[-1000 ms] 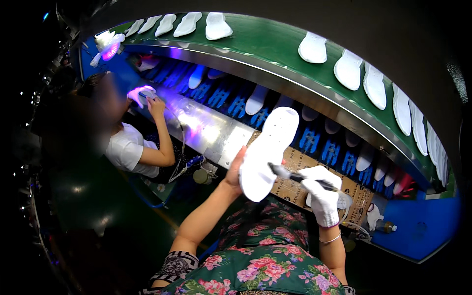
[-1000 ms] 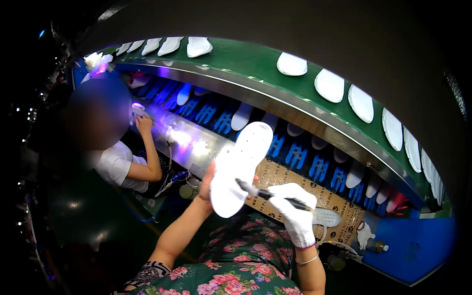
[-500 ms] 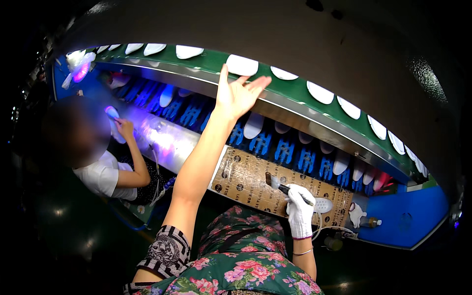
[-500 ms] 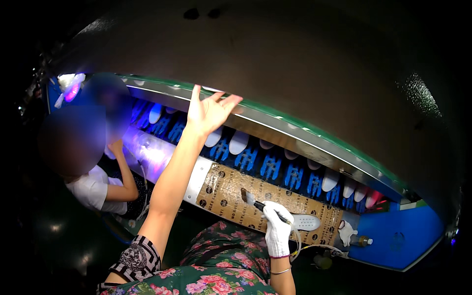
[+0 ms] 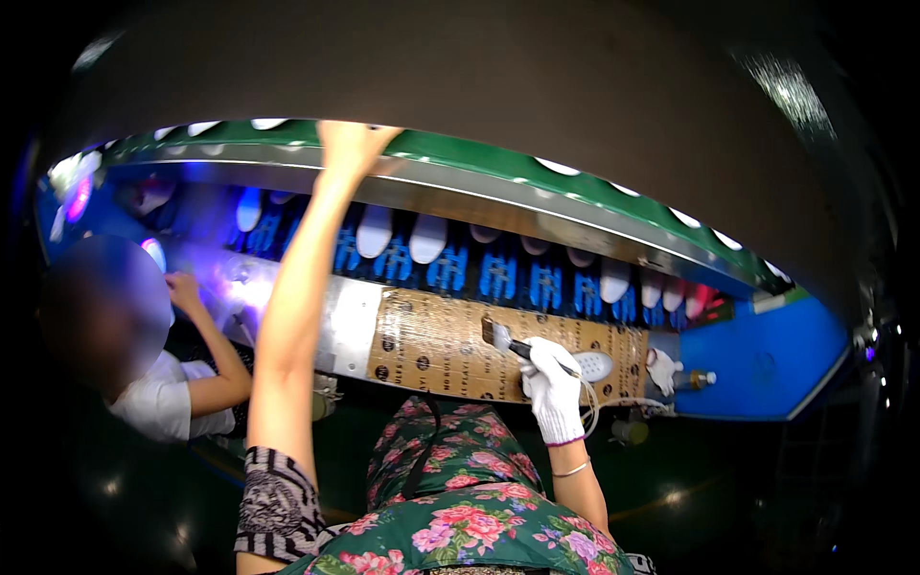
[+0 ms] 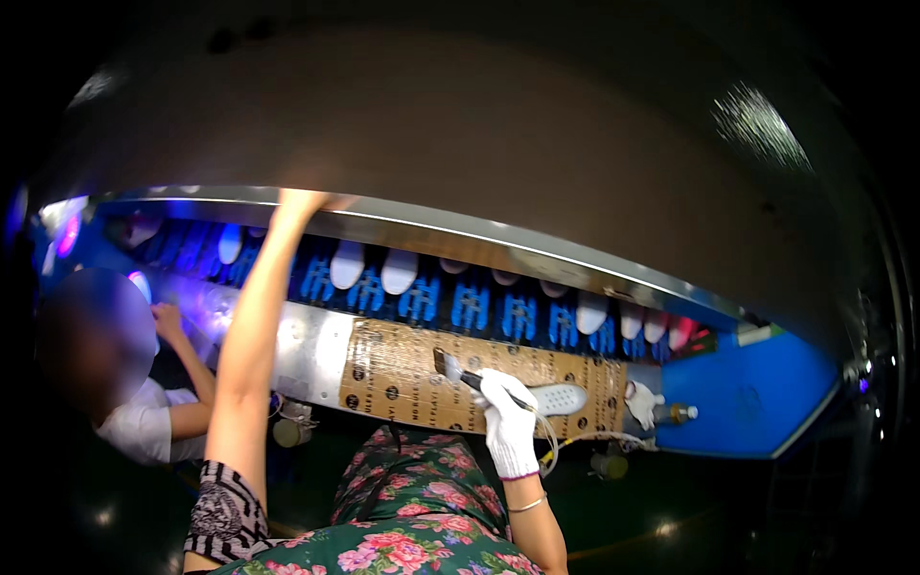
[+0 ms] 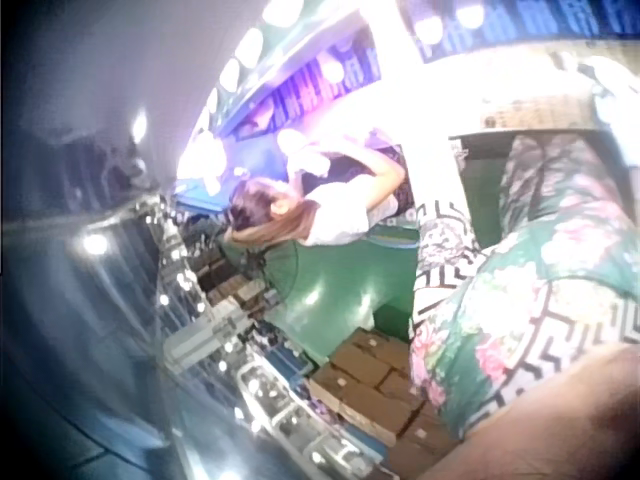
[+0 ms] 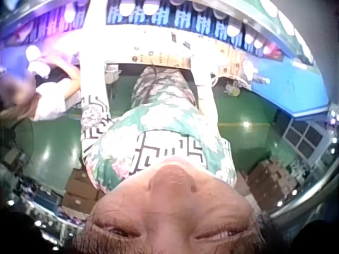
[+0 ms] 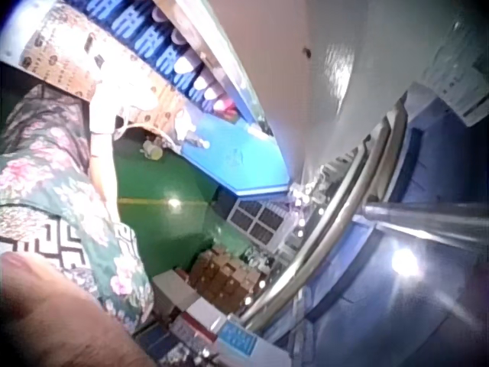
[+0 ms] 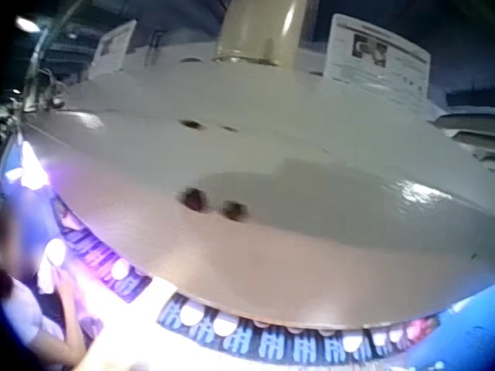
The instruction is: The person applies liquid from a container onto white shoe components using a brush, turns them over to coat different sides, and places them onto a moving conveyor belt.
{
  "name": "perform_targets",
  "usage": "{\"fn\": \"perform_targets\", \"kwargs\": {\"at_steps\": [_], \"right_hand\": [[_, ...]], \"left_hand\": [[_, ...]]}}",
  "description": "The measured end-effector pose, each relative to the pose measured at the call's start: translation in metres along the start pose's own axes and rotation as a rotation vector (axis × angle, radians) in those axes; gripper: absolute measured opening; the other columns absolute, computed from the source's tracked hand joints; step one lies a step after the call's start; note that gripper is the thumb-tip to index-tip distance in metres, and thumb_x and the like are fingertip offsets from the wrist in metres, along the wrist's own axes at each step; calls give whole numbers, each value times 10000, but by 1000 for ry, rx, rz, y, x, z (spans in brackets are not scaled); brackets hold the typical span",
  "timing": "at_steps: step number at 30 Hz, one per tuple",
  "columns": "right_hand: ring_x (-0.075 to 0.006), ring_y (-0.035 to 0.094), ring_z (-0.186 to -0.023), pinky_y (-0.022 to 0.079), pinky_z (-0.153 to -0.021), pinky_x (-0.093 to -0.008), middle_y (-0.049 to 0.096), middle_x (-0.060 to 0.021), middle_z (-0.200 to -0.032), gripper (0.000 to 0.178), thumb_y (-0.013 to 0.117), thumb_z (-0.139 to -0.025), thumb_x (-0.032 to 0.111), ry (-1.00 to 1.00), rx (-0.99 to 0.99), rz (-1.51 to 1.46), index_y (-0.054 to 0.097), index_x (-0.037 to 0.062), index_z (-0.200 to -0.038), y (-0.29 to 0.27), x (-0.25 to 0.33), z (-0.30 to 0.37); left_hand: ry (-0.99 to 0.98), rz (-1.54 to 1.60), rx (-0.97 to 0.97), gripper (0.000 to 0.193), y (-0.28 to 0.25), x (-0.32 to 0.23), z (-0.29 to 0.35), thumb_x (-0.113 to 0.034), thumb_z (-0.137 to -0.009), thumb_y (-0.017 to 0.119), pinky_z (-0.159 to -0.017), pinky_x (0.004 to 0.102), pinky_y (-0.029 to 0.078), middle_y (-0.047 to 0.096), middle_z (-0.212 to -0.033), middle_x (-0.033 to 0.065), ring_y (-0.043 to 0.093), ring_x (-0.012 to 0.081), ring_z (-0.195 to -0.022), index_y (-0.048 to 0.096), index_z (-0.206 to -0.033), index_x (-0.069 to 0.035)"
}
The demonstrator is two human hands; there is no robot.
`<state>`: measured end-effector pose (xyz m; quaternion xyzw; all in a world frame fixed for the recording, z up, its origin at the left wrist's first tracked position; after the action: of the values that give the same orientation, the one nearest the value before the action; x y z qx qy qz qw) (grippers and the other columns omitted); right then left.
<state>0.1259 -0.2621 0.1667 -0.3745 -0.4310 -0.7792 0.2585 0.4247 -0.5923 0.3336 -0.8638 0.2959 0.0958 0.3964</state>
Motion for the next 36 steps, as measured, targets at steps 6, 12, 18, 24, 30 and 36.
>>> {"fn": "perform_targets", "kwargs": {"at_steps": [6, 12, 18, 24, 30, 36], "right_hand": [[-206, 651, -733, 499, -641, -285, 694, -168, -947, 224, 688, -853, 22, 25, -57, -72, 652, -75, -1052, -31, 13, 1], [-222, 619, -804, 464, -679, -297, 640, -147, -953, 275, 680, -879, 80, 84, -100, -101, 617, -82, -1093, -50, -7, 1], [-202, 645, -764, 497, -645, -261, 672, -142, -935, 265, 672, -882, 52, 94, -93, -107, 632, -85, -1105, -39, 1, -1], [-226, 620, -852, 504, -675, -276, 635, -178, -1047, 260, 657, -881, 37, 183, 41, -181, 607, -84, -1105, -17, 22, 4], [-234, 637, -865, 528, -751, -324, 668, -151, -1029, 227, 673, -854, 38, 191, 275, -151, 642, -42, -1065, 29, 54, 37], [-73, 588, -755, 470, -665, -210, 687, -31, -931, 156, 708, -853, 48, 243, 470, 124, 709, 10, -1004, 74, 65, 66]], "left_hand": [[-7, -578, -241, 419, -42, 136, 4, -441, -846, 645, -860, 510, 471, 693, -1095, 143, 643, 362, -983, 700, -1108, -119], [-281, 160, -71, 244, -93, 170, 77, -77, -916, 628, -851, 315, 512, 637, -1145, 93, 637, 216, -984, 654, -1154, -30], [-174, 492, -196, 265, -164, 82, 183, -146, -960, 575, -1031, 395, 408, 479, -1326, 172, 506, 268, -1207, 530, -1158, 24], [-240, 130, -639, 285, -249, 20, 250, -177, -895, 537, -1031, 502, 446, 518, -1278, 234, 507, 382, -1207, 467, -1114, -9], [-882, 995, -203, 340, -150, -4, 280, -163, -963, 455, -816, 336, 544, 655, -1049, 120, 650, 195, -937, 568, -1232, 11], [-1239, 1522, 515, 320, -3, -111, 374, -221, -954, 538, -813, 332, 560, 703, -972, 148, 693, 209, -870, 642, -1073, 58]]}}
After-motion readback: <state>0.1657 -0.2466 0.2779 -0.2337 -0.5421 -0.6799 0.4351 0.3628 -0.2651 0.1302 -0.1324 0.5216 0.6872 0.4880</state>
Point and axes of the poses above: each hand's wrist, its own z-axis away from the middle knuckle, its own y-axis out of the palm, x = y × z, the point moved 9 cm from there along -z, towards the middle knuckle
